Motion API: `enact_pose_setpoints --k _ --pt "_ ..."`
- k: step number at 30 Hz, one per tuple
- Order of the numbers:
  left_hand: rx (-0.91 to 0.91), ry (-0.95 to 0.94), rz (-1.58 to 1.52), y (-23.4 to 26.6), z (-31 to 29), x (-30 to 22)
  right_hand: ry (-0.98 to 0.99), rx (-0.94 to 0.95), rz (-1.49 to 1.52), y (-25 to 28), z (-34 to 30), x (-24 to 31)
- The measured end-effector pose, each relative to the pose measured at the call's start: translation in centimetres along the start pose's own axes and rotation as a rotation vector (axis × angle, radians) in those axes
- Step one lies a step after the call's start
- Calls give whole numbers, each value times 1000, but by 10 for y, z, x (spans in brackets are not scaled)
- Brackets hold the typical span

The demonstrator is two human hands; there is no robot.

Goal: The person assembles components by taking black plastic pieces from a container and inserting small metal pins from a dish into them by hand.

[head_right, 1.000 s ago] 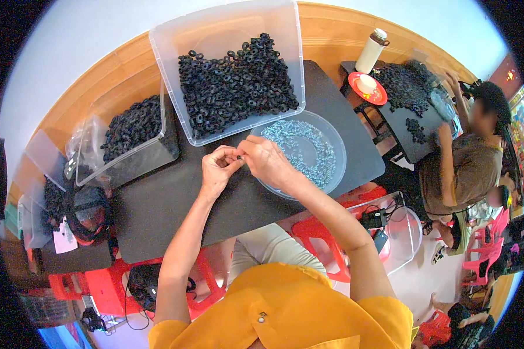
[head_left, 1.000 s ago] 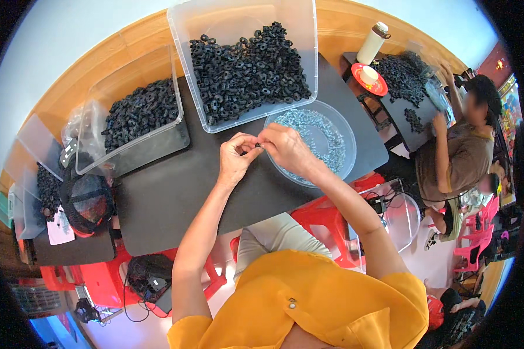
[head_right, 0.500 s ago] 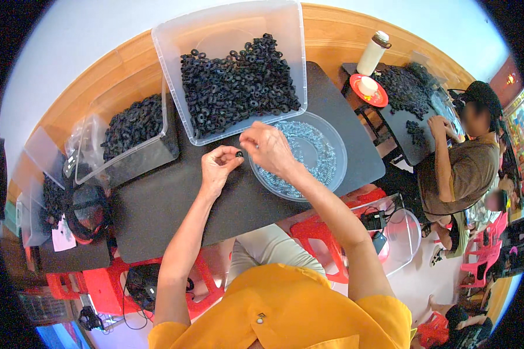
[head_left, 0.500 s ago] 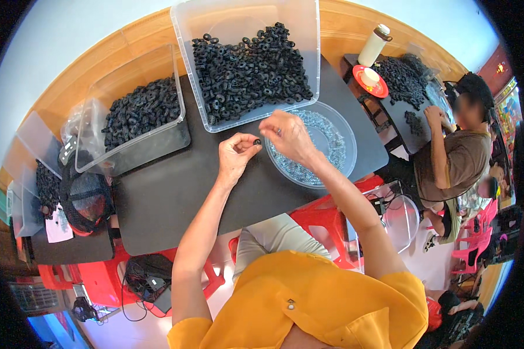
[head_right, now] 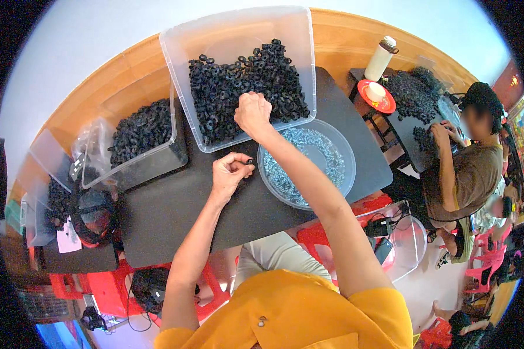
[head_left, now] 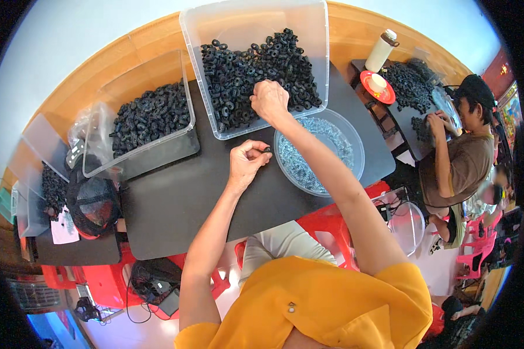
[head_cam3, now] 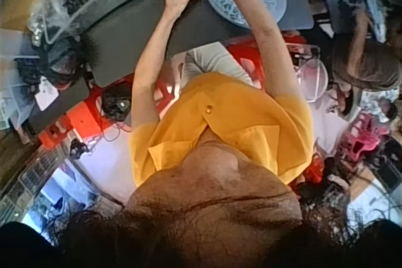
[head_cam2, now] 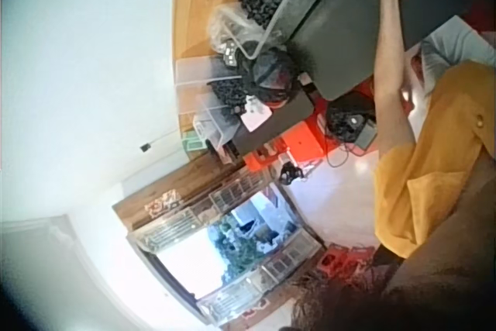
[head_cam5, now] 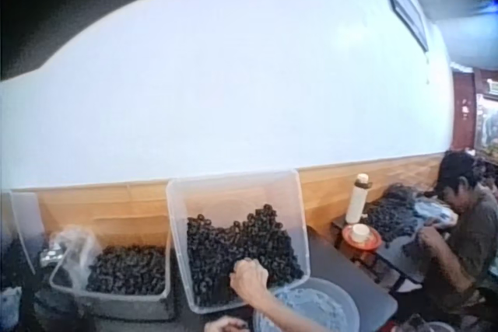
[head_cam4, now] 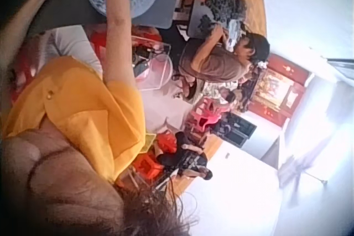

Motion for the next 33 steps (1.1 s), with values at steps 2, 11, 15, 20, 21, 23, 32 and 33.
enact_pose_setpoints --k 2,11,15,20,21,23,32,33 --pt "6 -3 11 -1 -1 0 19 -9 22 -2 -1 2" --pt "17 6 44 -1 1 -1 174 -101 32 2 -6 16" --pt "11 9 37 0 0 -2 297 -101 81 4 -10 22" --pt "13 -13 25 -4 -1 -6 312 -130 89 1 -11 20" --pt "13 -10 24 -4 -1 -5 308 -133 79 1 -10 20" --pt "22 -26 47 -3 -1 -5 320 -134 77 2 -10 19" --pt "-58 45 -186 6 -2 -1 66 175 598 35 -21 -11" --pt "-41 49 -194 4 -2 -4 17 298 735 30 -31 -20"
Point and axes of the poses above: each hand's wrist, its own z-axis towards the middle knuckle, its own y-axis out of the back of the hand, x = y × z, the point moved 10 cm from there along z, towards the middle knuckle, and after that the axes turned 10 degrees about -y, right-handed, at the moved point
